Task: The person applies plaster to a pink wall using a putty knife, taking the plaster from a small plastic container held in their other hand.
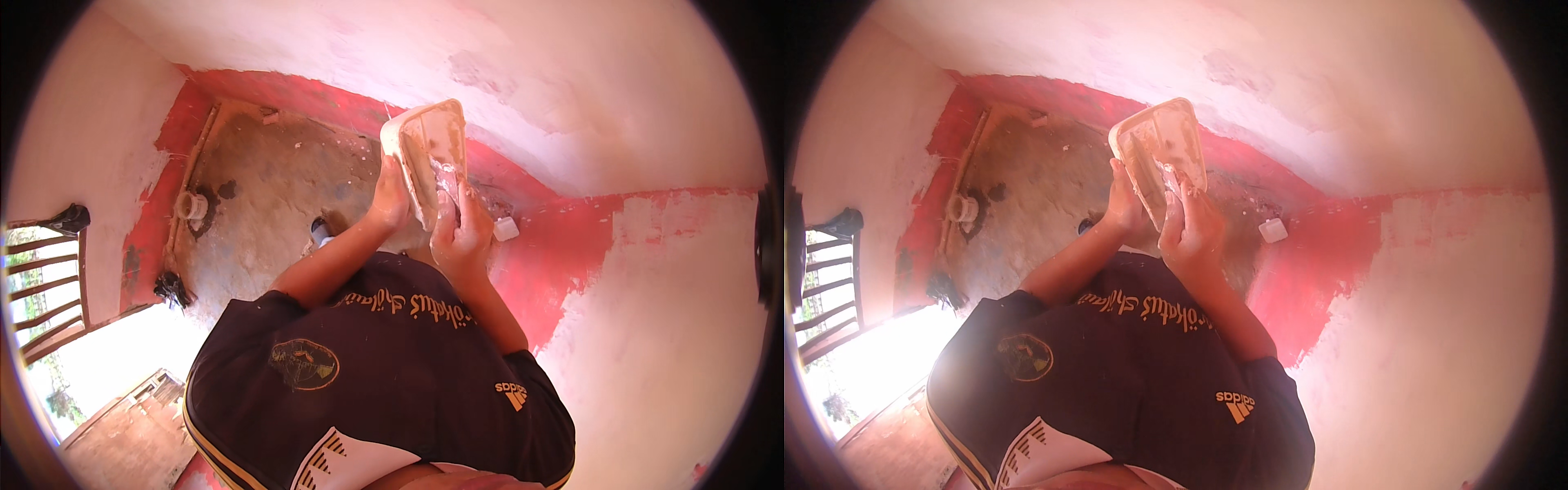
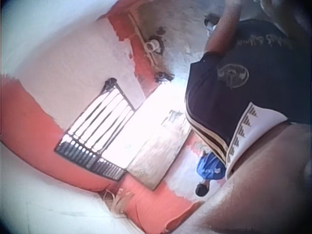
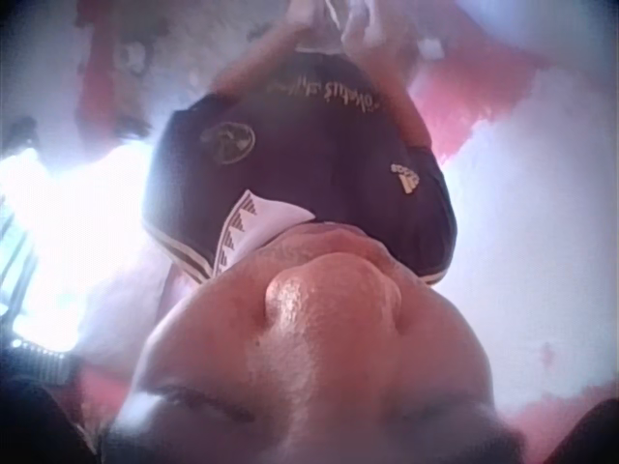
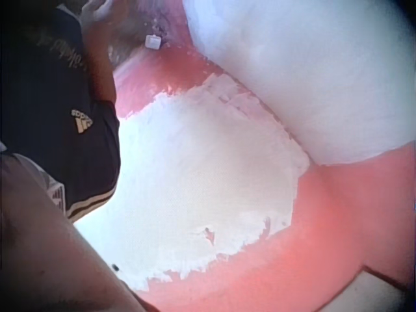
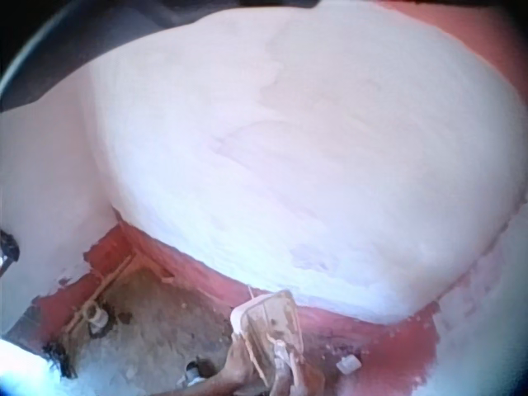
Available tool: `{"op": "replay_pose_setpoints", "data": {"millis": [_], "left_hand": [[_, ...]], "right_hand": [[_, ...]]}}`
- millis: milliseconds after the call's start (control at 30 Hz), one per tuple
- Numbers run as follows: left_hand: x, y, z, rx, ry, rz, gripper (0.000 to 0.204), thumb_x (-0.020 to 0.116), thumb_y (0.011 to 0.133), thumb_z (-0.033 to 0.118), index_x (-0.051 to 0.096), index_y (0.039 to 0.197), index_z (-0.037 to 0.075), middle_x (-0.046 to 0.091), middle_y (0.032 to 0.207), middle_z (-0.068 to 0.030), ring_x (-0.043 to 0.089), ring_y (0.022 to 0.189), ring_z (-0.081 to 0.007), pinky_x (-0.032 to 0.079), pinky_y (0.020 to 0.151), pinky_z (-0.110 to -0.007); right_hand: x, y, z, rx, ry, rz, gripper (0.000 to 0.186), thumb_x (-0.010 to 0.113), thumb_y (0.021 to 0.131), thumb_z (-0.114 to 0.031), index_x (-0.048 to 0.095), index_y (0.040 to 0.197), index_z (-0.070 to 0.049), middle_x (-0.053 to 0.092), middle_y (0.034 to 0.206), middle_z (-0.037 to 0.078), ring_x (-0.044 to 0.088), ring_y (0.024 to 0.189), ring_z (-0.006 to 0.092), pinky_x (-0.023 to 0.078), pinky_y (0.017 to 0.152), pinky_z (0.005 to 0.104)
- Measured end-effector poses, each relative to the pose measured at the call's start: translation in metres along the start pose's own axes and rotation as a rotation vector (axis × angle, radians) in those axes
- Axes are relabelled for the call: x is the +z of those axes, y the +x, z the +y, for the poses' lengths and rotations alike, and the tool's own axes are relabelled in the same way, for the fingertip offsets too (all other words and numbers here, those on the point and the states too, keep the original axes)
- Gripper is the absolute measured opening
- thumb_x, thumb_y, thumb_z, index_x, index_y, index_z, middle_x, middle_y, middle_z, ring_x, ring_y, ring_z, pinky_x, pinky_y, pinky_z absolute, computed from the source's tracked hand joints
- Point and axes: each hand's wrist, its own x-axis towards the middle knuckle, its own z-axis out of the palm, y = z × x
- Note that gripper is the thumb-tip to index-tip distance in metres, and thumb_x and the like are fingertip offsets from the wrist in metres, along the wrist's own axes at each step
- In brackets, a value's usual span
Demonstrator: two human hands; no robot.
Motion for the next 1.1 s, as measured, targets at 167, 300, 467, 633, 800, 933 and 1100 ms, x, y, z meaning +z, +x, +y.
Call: {"op": "replay_pose_setpoints", "data": {"millis": [167, 300, 467, 633, 800, 933, 1100], "left_hand": [[-0.059, 0.012, 0.042, 0.067, 0.002, 0.001, 0.089, 0.013, 0.096, 0.074, 0.028, 0.153, 0.006, 0.050, 0.141, -0.0144, 0.053, 0.128, -0.0263, 0.046, 0.107, -0.044], [-0.100, 0.022, 0.082, 0.044, -0.043, 0.103, 0.088, 0.014, 0.097, 0.073, 0.027, 0.153, 0.006, 0.050, 0.142, -0.0146, 0.054, 0.128, -0.0270, 0.046, 0.107, -0.044], [-0.165, 0.036, 0.113, 0.037, -0.012, 0.125, 0.086, 0.014, 0.098, 0.072, 0.028, 0.152, 0.006, 0.050, 0.142, -0.0146, 0.054, 0.128, -0.0273, 0.046, 0.107, -0.043], [-0.197, 0.033, 0.150, -0.016, -0.084, 0.165, 0.076, 0.023, 0.103, 0.064, 0.030, 0.151, 0.006, 0.050, 0.141, -0.0124, 0.054, 0.125, -0.0230, 0.046, 0.107, -0.039], [-0.235, 0.038, 0.161, -0.020, 0.007, 0.190, 0.079, 0.019, 0.101, 0.067, 0.030, 0.151, 0.006, 0.050, 0.141, -0.0133, 0.054, 0.127, -0.0252, 0.046, 0.107, -0.041], [-0.213, 0.030, 0.123, -0.123, -0.060, 0.302, 0.082, 0.015, 0.100, 0.069, 0.030, 0.152, 0.007, 0.050, 0.143, -0.0144, 0.053, 0.129, -0.0269, 0.045, 0.108, -0.042], [-0.216, 0.044, 0.128, -0.087, -0.027, 0.247, 0.084, 0.016, 0.099, 0.071, 0.031, 0.151, 0.006, 0.051, 0.141, -0.0143, 0.054, 0.128, -0.0277, 0.046, 0.107, -0.043]], "right_hand": [[0.064, 0.022, -0.024, 0.167, 0.169, -0.076, 0.033, 0.057, 0.091, 0.001, 0.061, 0.122, 0.009, 0.070, 0.104, 0.026, 0.072, 0.091, 0.0387, 0.056, 0.077, 0.0394], [0.121, 0.037, -0.037, 0.179, 0.220, -0.112, 0.034, 0.058, 0.091, 0.000, 0.061, 0.124, 0.008, 0.069, 0.103, 0.028, 0.072, 0.092, 0.0387, 0.056, 0.078, 0.0388], [0.189, 0.048, -0.059, 0.204, 0.214, -0.117, 0.033, 0.060, 0.094, -0.004, 0.060, 0.124, 0.009, 0.070, 0.090, 0.020, 0.071, 0.078, 0.0236, 0.054, 0.071, 0.0329], [0.238, 0.046, -0.075, 0.320, 0.266, -0.158, 0.033, 0.059, 0.093, -0.003, 0.060, 0.124, 0.009, 0.070, 0.096, 0.024, 0.072, 0.085, 0.0290, 0.055, 0.073, 0.0341], [0.274, 0.053, -0.087, 0.406, 0.310, -0.153, 0.035, 0.058, 0.092, -0.004, 0.060, 0.124, 0.009, 0.070, 0.098, 0.028, 0.073, 0.087, 0.0380, 0.055, 0.073, 0.0356], [0.246, 0.040, -0.055, 0.475, 0.342, -0.240, 0.035, 0.058, 0.093, -0.006, 0.058, 0.125, 0.008, 0.069, 0.095, 0.027, 0.073, 0.080, 0.0346, 0.054, 0.070, 0.0351], [0.251, 0.058, -0.044, 0.593, 0.460, -0.267, 0.036, 0.059, 0.095, -0.008, 0.057, 0.127, 0.008, 0.070, 0.094, 0.024, 0.073, 0.079, 0.0233, 0.053, 0.070, 0.0323]]}}
